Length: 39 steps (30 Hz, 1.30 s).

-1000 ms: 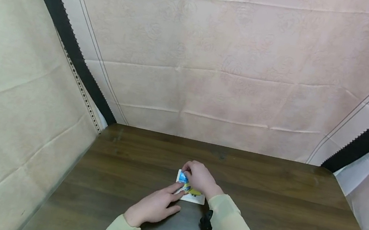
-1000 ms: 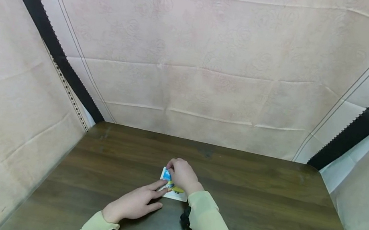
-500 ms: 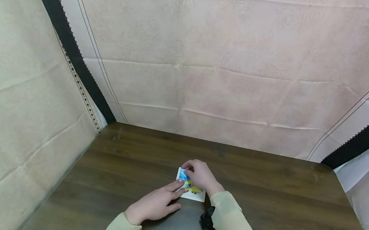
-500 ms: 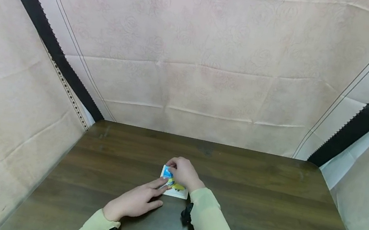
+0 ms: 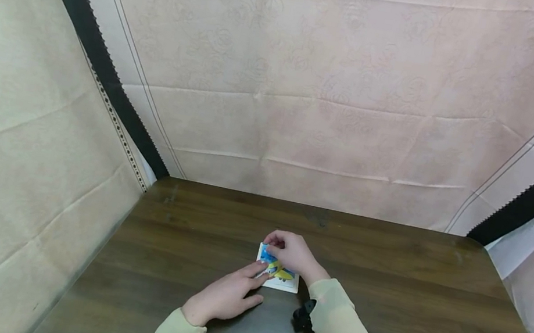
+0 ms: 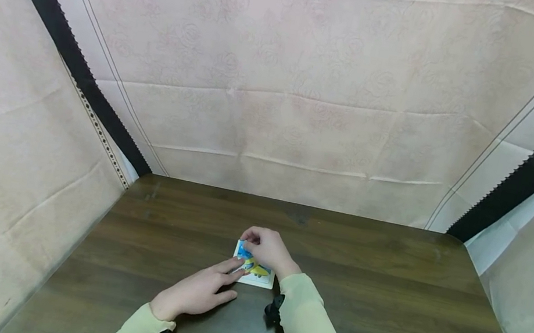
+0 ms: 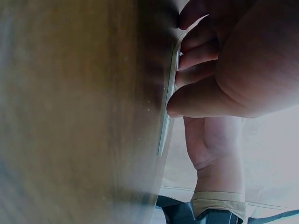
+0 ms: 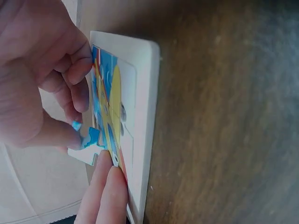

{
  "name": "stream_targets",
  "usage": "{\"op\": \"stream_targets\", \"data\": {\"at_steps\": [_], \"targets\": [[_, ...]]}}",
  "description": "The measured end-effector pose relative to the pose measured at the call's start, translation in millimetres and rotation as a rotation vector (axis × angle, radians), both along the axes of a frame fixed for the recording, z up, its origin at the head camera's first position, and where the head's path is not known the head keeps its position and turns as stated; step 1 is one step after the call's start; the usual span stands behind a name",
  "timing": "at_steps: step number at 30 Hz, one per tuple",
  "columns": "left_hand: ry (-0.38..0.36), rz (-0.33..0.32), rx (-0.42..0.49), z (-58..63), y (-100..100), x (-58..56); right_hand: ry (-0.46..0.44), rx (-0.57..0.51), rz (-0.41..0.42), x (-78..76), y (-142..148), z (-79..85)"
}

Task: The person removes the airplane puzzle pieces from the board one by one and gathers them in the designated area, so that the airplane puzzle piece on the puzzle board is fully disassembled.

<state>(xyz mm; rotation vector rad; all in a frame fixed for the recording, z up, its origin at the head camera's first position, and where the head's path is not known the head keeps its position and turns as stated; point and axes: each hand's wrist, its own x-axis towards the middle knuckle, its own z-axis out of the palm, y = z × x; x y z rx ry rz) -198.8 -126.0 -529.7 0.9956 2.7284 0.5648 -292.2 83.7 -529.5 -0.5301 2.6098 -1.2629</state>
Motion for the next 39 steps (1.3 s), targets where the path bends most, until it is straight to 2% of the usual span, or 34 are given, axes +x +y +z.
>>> {"op": "stream_targets", "data": {"at_steps": [8, 13, 17, 21, 30, 35, 39], "targets": [[-0.022, 0.01, 0.016, -0.3, -1.2, -1.4, -0.01, -0.039, 0.018, -0.6, 5.4, -3.9], [-0.001, 0.001, 0.018, -0.9, -1.8, -1.1, -0.024, -0.054, 0.006, 3.1, 6.1, -4.3], [0.01, -0.005, 0.02, -0.5, -2.0, -1.5, 0.011, -0.074, -0.011, 6.9, 6.8, -4.5], [-0.001, 0.003, 0.015, 1.3, -1.8, -2.3, 0.037, -0.148, -0.08, 11.3, 11.5, -3.3], [-0.034, 0.046, -0.014, 2.7, -0.3, -1.4, -0.03, -0.324, -0.235, 26.8, 46.5, -6.5], [-0.022, 0.043, -0.028, 1.2, 0.5, -0.5, -0.088, -0.323, -0.361, 38.7, 73.3, -14.6], [0.005, 0.044, -0.031, 0.6, 1.3, -1.2, -0.094, -0.27, -0.395, 42.6, 93.6, -17.0]]}}
